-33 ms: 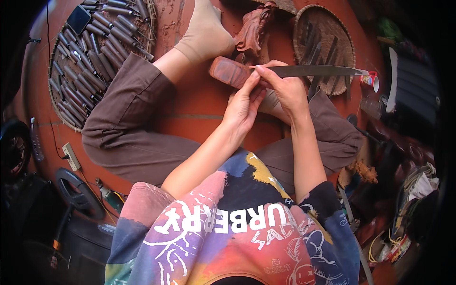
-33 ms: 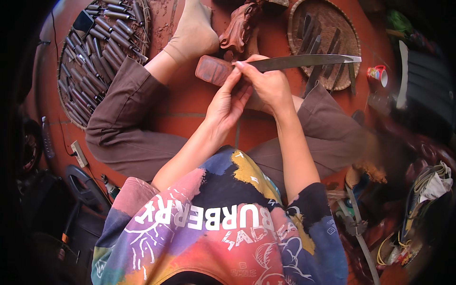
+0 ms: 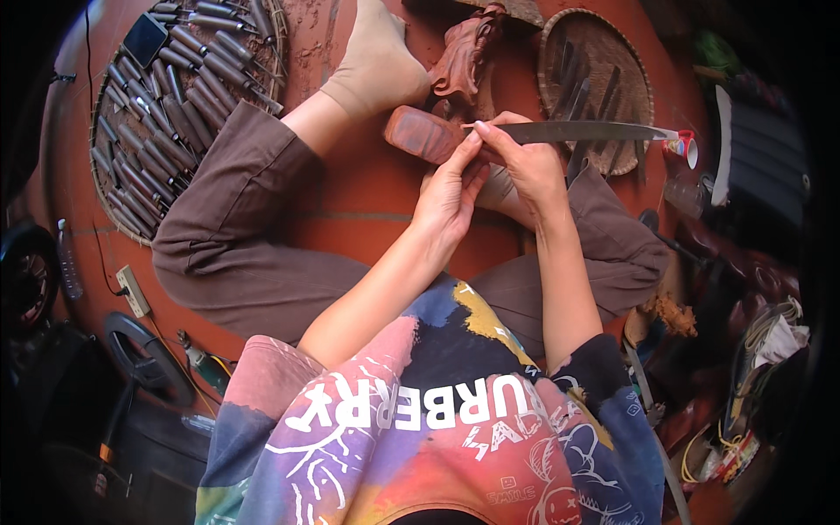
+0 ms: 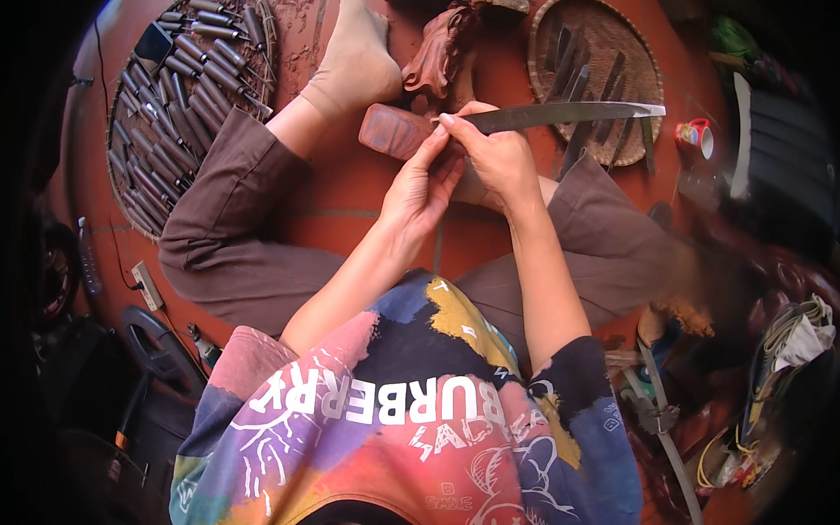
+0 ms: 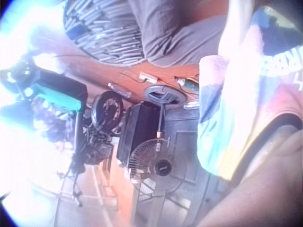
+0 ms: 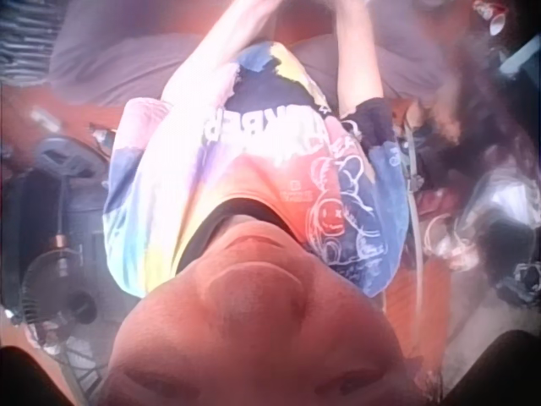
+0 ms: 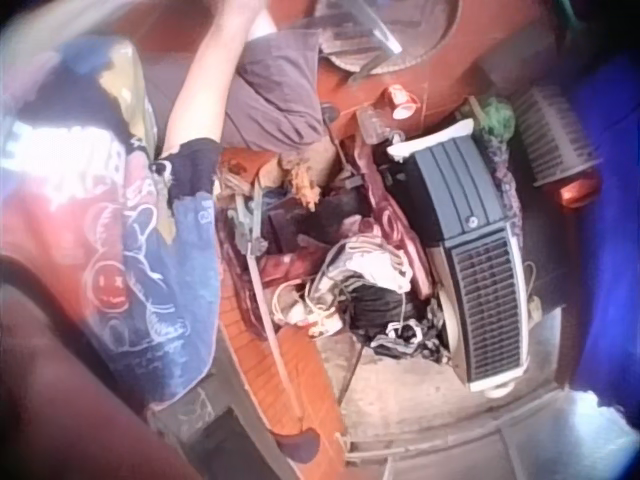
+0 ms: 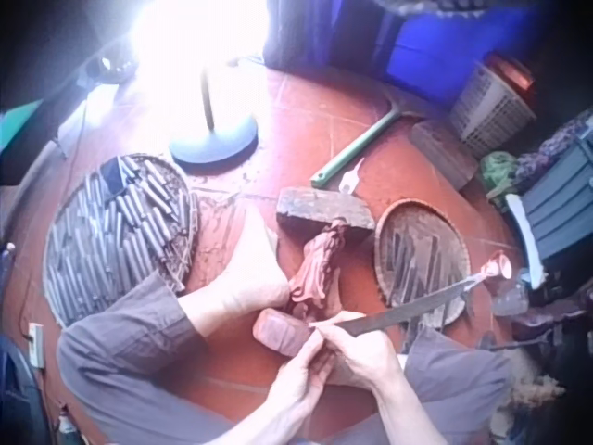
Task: The person is carving a wooden object using a knife. They hold the wood between their feet and use the knife to shape and refine the surface.
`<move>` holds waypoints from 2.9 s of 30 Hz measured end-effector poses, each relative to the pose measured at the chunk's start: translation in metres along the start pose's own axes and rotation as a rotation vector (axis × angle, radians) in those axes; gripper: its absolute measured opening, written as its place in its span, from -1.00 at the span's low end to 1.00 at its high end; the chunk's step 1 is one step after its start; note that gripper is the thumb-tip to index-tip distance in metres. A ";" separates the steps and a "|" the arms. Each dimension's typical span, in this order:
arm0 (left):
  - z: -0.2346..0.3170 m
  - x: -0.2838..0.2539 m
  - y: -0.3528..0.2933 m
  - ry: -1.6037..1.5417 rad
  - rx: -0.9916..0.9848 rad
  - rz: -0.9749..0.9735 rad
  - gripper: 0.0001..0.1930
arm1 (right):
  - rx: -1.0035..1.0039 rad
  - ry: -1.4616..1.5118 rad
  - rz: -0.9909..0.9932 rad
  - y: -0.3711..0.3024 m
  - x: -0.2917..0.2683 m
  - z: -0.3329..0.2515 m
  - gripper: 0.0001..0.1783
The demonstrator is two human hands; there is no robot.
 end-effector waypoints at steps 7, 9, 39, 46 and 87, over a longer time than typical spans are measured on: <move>0.005 -0.018 -0.018 0.095 0.066 -0.280 -0.60 | -0.344 -0.137 0.142 -0.031 -0.003 0.013 -0.74; 0.008 -0.018 -0.013 0.141 0.079 -0.335 -0.55 | -0.408 -0.169 0.179 -0.034 0.000 0.010 -0.76; 0.006 -0.008 0.003 0.085 0.088 -0.217 -0.82 | -0.069 0.217 0.095 -0.010 -0.007 0.021 -0.80; 0.005 -0.016 -0.006 0.056 -0.012 -0.355 -0.72 | -0.475 -0.223 0.131 -0.032 0.001 0.009 -0.89; -0.001 -0.010 0.009 0.119 0.136 -0.211 -0.74 | -0.290 0.057 0.136 -0.010 -0.014 0.029 -0.80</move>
Point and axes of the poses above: each hand's wrist, its own y-axis towards the middle knuckle, its own x-axis out of the palm, z = x × y, the point moved 5 cm from there along y, towards the middle knuckle, and after that the axes turned 12 degrees about z, right-handed, at the moved point
